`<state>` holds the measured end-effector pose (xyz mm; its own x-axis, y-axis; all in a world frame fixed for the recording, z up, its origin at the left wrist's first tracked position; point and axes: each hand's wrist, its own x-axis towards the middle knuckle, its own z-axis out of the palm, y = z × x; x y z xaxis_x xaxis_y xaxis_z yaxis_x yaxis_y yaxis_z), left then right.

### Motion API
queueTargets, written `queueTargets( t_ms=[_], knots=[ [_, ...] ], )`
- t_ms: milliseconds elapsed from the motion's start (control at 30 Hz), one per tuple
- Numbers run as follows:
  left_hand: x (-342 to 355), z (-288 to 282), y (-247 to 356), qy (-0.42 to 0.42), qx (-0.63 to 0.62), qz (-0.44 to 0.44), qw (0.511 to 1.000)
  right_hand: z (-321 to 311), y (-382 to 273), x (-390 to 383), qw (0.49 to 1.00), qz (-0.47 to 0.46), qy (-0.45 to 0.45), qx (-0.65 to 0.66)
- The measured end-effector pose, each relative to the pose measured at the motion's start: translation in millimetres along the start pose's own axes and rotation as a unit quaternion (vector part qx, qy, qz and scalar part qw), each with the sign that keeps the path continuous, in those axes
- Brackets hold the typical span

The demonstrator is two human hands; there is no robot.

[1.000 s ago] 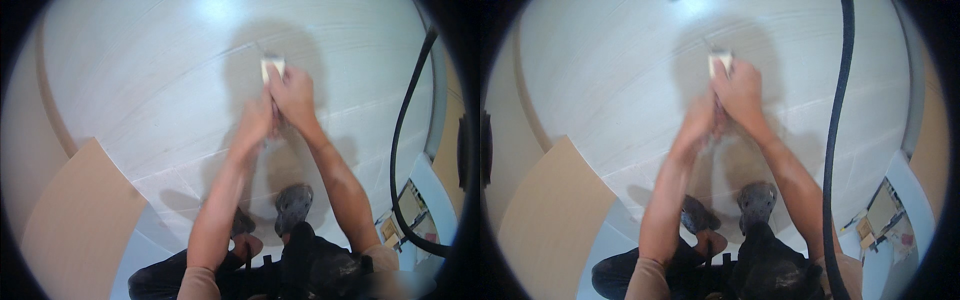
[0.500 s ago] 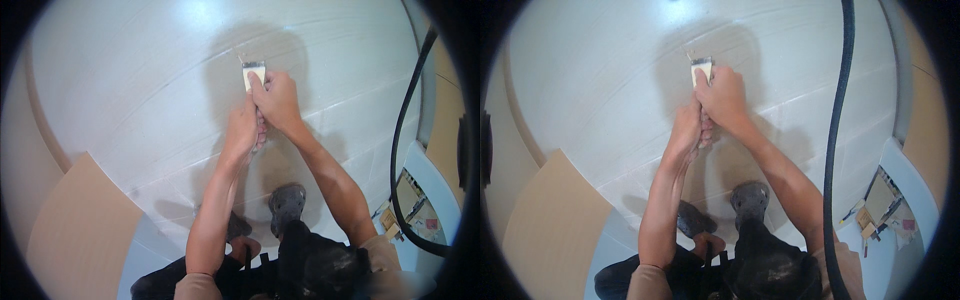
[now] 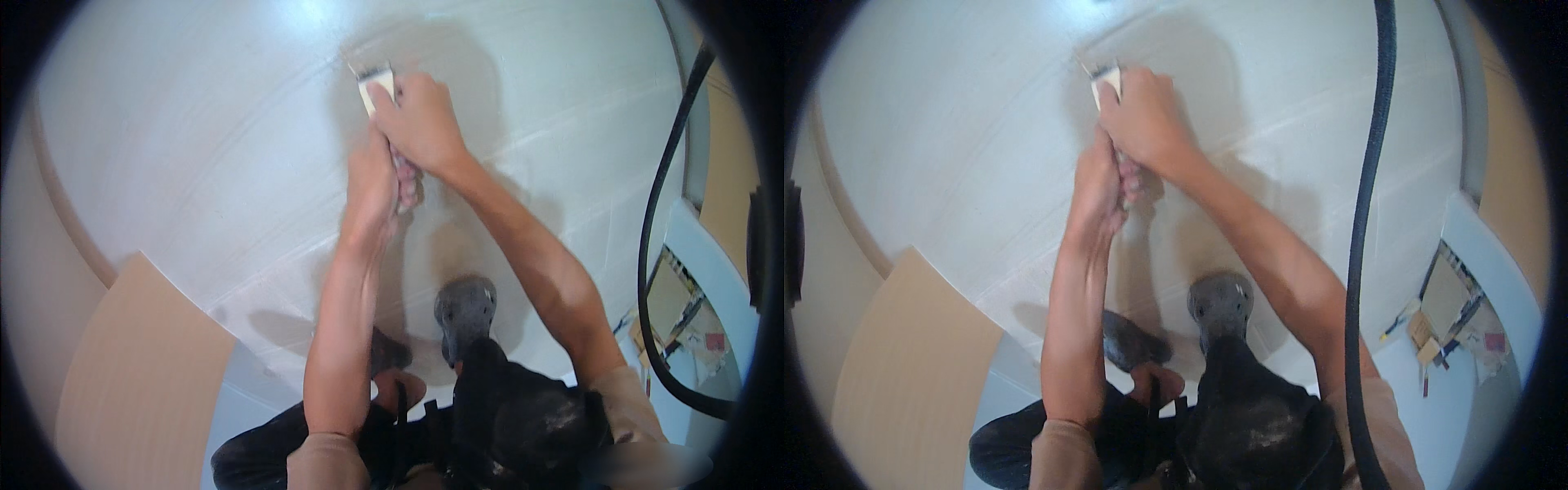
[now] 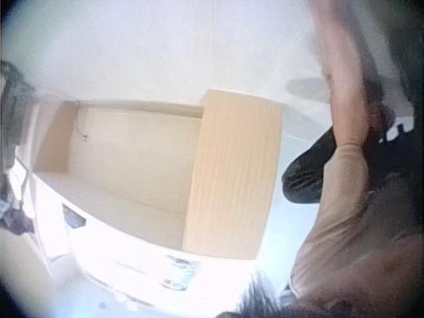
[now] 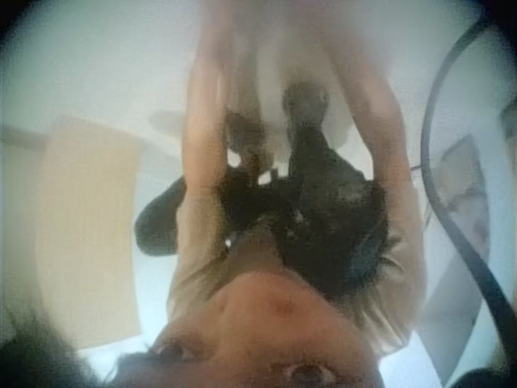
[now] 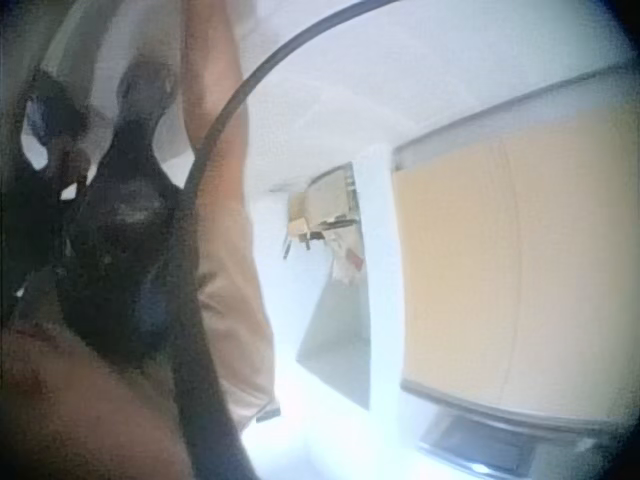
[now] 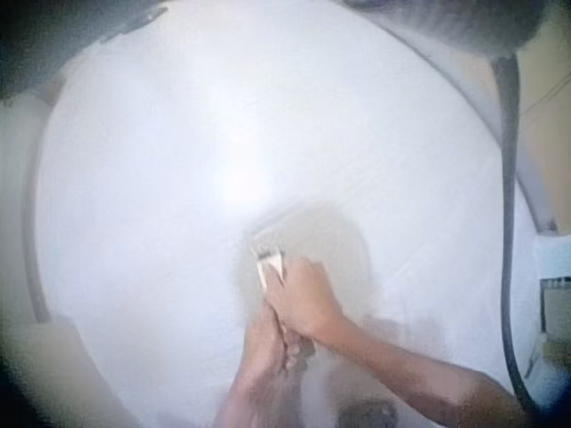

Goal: The person kneels on a tiled floor and uses a grout float to spread grout into the joints between tiles. They repeatedly scrape the float along the seams to fill the gaps and remove excess material.

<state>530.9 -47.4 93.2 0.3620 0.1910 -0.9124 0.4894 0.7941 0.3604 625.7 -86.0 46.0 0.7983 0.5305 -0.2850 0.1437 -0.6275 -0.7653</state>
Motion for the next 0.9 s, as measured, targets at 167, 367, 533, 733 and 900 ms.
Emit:
queueTargets(
  t_ms=[167, 367, 533, 733, 900],
  knots=[
    [5.3, -0.6, 2.3, 0.021, 0.029, 0.028, 0.999, -9.0, -18.8, 8.8, 0.992, 0.088, -0.082, 0.049],
    [7.1, 7.1, 16.3, 0.023, 0.015, 0.029, 0.999, 5.1, -2.2, 16.7, 1.000, -0.014, -0.007, -0.007],
    [2.2, -1.7, 7.0, 0.020, 0.037, 0.025, 0.999, 13.0, 2.3, 13.0, 0.998, -0.040, 0.037, 0.007],
    [0.4, -3.5, 0.5, 0.025, 0.049, 0.039, 0.998, 6.2, -3.3, -1.3, 0.999, 0.018, -0.020, 0.036],
    [17.4, -12.3, 3.4, 0.009, 0.051, 0.053, 0.997, 6.9, -8.1, 1.6, 0.999, 0.027, -0.026, 0.024]
  ],
)
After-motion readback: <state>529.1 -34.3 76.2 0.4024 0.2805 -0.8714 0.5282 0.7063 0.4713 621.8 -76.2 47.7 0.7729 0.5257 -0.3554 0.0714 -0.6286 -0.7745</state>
